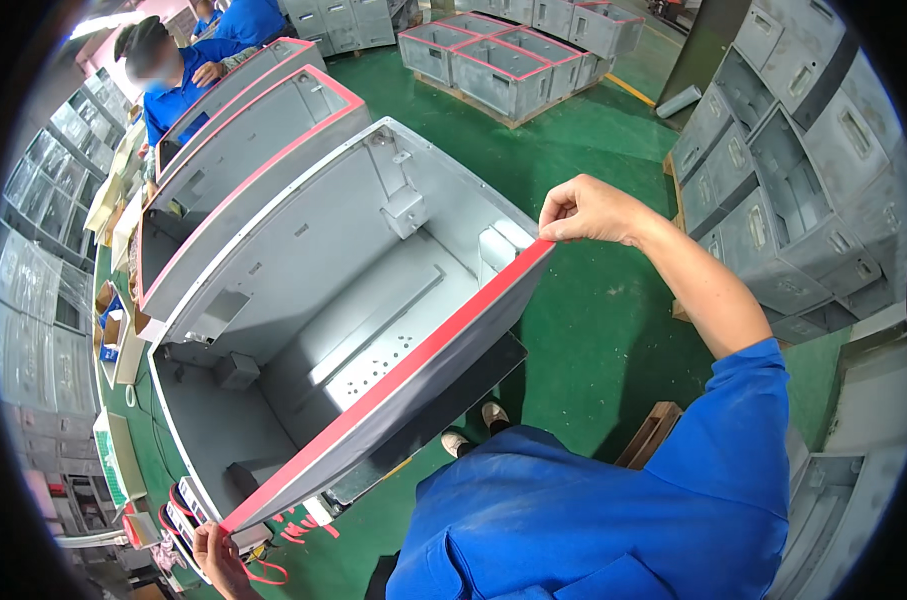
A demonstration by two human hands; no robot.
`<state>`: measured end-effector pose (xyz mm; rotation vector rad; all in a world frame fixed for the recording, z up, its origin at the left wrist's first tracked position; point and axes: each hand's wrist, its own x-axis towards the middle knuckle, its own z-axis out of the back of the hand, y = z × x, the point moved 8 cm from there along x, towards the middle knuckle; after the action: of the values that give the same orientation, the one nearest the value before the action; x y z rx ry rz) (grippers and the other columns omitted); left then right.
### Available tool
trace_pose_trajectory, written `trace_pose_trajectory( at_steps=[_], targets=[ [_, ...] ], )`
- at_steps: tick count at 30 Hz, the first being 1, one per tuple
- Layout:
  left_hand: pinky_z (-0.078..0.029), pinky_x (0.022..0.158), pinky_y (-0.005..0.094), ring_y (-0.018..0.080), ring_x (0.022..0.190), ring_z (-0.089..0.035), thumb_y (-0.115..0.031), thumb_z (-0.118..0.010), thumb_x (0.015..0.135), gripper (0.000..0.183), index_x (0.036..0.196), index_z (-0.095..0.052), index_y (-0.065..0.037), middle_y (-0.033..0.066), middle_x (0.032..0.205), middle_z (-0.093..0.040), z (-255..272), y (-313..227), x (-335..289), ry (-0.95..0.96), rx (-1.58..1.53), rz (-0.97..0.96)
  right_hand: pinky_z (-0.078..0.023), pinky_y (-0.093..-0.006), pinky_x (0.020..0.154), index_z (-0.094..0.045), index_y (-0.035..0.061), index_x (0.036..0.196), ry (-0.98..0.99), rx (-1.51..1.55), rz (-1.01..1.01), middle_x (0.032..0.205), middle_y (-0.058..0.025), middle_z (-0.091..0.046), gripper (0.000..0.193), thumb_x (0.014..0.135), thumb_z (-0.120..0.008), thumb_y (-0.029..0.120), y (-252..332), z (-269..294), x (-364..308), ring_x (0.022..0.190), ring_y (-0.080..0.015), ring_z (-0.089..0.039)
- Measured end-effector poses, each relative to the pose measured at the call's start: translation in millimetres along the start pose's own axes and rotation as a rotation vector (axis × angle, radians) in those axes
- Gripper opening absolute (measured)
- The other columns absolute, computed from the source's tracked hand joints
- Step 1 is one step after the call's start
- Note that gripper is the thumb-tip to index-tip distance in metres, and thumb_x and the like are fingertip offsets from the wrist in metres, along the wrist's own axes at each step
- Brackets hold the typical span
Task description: The person applies red adhesive tape to the edges of a grey metal cabinet frame. They measure and align the tape along the top and side edges, pressing it down to secure it. The person works on multiple sections of the frame, ensuring the tape is straight and adhered properly.
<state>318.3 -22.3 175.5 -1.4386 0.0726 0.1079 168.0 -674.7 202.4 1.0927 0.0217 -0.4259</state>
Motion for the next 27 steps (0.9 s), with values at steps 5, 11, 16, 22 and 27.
trace_pose_trajectory(
  at_steps=[5, 11, 16, 22, 27],
  targets=[
    [-0.031, 0.034, 0.0098, -0.0007, 0.046, -0.045, -0.010, -0.057, 0.083, 0.006, 0.078, -0.053, -0.009, -0.0048, 0.061, -0.052, 1, 2, 2, 0.018, -0.004, -0.016, -0.045, -0.0225, 0.060, -0.062, -0.0006, 0.074, -0.015, -0.028, 0.034, 0.069, -0.0043, -0.060, 0.012, 0.069, -0.066, 0.010, 2, 1, -1, 0.064, -0.0088, -0.055],
    [-0.031, 0.034, 0.0103, -0.0009, 0.046, -0.045, -0.010, -0.057, 0.083, 0.005, 0.079, -0.053, -0.009, -0.0044, 0.062, -0.053, 4, 3, 2, -0.018, -0.016, -0.001, -0.043, -0.0210, 0.060, -0.060, 0.0019, 0.074, -0.015, -0.063, 0.077, 0.069, -0.0013, -0.058, 0.012, 0.071, -0.065, 0.012, 5, -2, -3, 0.064, -0.0067, -0.052],
    [-0.030, 0.034, 0.0107, -0.0009, 0.047, -0.045, -0.010, -0.057, 0.083, 0.006, 0.079, -0.053, -0.009, -0.0041, 0.064, -0.053, -4, -1, -1, 0.048, -0.030, -0.009, -0.044, -0.0240, 0.060, -0.060, 0.0018, 0.076, -0.056, -0.104, 0.105, 0.070, -0.0029, -0.058, 0.012, 0.071, -0.065, 0.011, 2, -1, -5, 0.065, -0.0091, -0.054],
    [-0.030, 0.037, 0.0119, 0.0012, 0.048, -0.042, -0.005, -0.056, 0.082, 0.005, 0.079, -0.052, -0.005, -0.0012, 0.067, -0.052, -4, -1, -2, 0.033, -0.056, 0.002, -0.045, -0.0203, 0.056, -0.054, 0.0009, 0.094, -0.147, 0.195, -0.089, 0.076, -0.0035, -0.056, 0.021, 0.078, -0.060, 0.013, -18, 4, -14, 0.065, -0.0088, -0.054],
    [-0.029, 0.037, 0.0124, 0.0009, 0.048, -0.042, -0.006, -0.057, 0.081, 0.006, 0.079, -0.052, -0.006, -0.0017, 0.068, -0.051, 0, 2, -1, 0.018, -0.060, 0.028, -0.044, -0.0183, 0.055, -0.053, 0.0006, 0.096, -0.172, 0.324, -0.134, 0.078, -0.0028, -0.055, 0.022, 0.081, -0.060, 0.016, -23, -11, -15, 0.064, -0.0080, -0.053]
  ],
)
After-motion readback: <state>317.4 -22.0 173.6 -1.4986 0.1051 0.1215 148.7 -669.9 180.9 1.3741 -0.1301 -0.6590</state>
